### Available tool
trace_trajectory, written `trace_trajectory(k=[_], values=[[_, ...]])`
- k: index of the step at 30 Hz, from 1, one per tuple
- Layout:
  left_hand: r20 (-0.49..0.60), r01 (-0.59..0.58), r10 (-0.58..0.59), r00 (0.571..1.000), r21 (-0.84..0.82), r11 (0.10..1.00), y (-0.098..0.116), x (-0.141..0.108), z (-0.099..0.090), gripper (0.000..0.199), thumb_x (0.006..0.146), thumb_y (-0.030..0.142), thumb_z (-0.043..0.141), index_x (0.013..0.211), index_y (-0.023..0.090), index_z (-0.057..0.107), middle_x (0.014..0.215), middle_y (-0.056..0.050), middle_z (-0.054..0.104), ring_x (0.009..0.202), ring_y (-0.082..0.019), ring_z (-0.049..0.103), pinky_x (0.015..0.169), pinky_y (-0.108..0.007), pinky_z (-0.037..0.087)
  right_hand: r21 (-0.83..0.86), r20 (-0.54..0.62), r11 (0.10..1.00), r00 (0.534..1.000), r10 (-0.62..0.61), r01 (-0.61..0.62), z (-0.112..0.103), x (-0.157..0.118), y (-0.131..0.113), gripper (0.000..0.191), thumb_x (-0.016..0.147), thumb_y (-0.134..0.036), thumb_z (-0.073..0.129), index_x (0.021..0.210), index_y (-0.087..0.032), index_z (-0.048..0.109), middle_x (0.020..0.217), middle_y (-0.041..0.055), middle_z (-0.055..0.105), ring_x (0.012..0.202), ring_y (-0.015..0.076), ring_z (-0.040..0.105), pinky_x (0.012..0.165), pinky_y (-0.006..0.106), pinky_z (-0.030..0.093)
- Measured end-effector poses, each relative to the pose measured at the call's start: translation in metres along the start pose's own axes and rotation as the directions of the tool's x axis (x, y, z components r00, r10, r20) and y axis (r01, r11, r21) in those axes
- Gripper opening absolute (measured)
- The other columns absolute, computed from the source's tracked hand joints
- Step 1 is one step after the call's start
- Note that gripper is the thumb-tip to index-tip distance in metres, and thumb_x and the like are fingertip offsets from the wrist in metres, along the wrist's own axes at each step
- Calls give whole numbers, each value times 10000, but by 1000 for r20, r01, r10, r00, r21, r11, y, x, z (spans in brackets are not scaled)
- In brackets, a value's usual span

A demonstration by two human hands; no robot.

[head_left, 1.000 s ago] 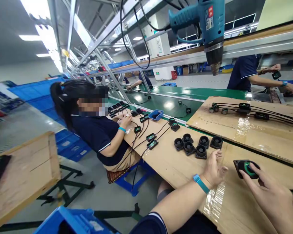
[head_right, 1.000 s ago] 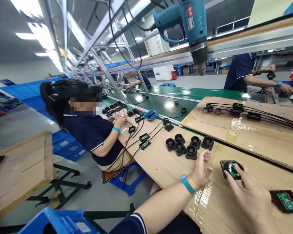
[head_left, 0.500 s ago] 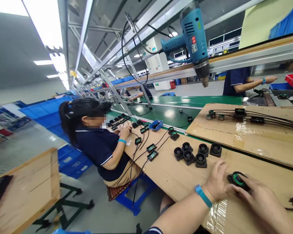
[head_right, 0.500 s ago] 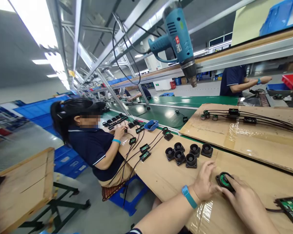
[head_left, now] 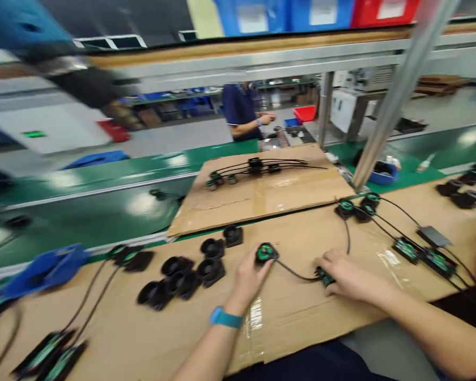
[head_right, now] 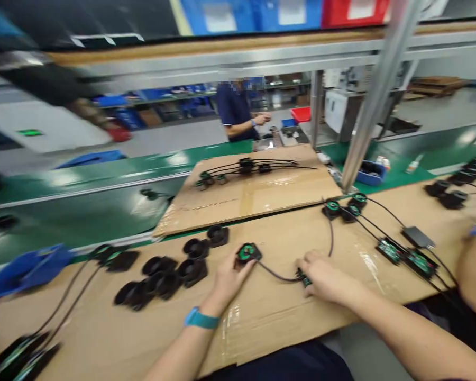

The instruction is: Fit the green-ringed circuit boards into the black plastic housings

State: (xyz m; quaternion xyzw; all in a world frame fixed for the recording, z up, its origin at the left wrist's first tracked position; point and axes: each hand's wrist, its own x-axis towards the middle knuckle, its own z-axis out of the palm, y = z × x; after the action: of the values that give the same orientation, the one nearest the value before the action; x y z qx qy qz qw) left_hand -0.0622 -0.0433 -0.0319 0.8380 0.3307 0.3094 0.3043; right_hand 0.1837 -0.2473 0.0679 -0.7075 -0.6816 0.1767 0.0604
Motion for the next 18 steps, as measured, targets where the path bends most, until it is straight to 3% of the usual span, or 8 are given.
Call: trace_trajectory(k=[2,4,6,8,11,13,15,18], values=[[16,43,-44,999,18,999,-3,12,7,591,879,438,678,1384,179,515,888,-51,680,792,-230,678,764,-421,594,38,76,999,997,11,-14,5,-17,-21,550,686,-417,866,1138,-164,682,1060,148,653,1070,339,582,977,475,471],[58,54,-54,997,5,999,2,26,18,590,876,408,672,1390,168,511,825,-25,659,711,-204,653,714,-391,586,108,84,992,995,51,-60,18,-36,-37,601,733,-409,818,1240,-140,640,1131,165,633,1101,343,574,991,472,474],[105,13,-8,994,-45,999,16,42,38,572,868,359,675,1386,176,517,945,-60,693,823,-226,683,802,-421,591,183,51,974,991,127,-135,32,-54,-44,644,787,-346,731,1365,-123,554,1226,178,607,1144,325,574,1010,437,479],[140,-47,62,988,-110,993,38,60,64,558,860,307,676,1383,183,522,1177,-115,685,1074,-275,671,977,-480,549,206,20,953,975,221,-220,39,-67,-37,604,812,-312,648,1374,-120,543,1247,175,609,1147,305,593,1011,410,486],[184,-105,145,972,-211,972,74,79,99,619,863,228,640,1452,182,456,1402,-152,583,1327,-299,546,1139,-509,444,96,-20,925,929,370,-367,39,-83,1,493,812,-313,577,1265,-124,613,1169,172,652,1060,302,647,950,412,517],[196,-154,208,958,-259,953,90,81,109,758,846,216,650,1533,167,332,1498,-175,494,1403,-298,473,1176,-496,413,-40,-100,897,895,435,-440,39,-95,44,466,829,-354,541,1219,-118,636,1123,184,674,1021,322,668,930,442,524],[199,-227,273,941,-225,948,93,75,101,854,837,288,691,1564,163,261,1567,-189,403,1456,-312,399,1198,-499,386,-164,-236,867,872,428,-470,42,-106,93,495,854,-428,501,1187,-93,649,1064,213,685,990,360,676,911,482,528],[109,-243,239,965,19,970,70,56,59,755,861,360,682,1520,196,351,1576,-188,383,1477,-349,349,1204,-566,342,-204,-415,854,833,367,-478,44,-108,151,527,862,-498,469,1106,-79,676,877,218,690,836,409,677,810,553,536]])
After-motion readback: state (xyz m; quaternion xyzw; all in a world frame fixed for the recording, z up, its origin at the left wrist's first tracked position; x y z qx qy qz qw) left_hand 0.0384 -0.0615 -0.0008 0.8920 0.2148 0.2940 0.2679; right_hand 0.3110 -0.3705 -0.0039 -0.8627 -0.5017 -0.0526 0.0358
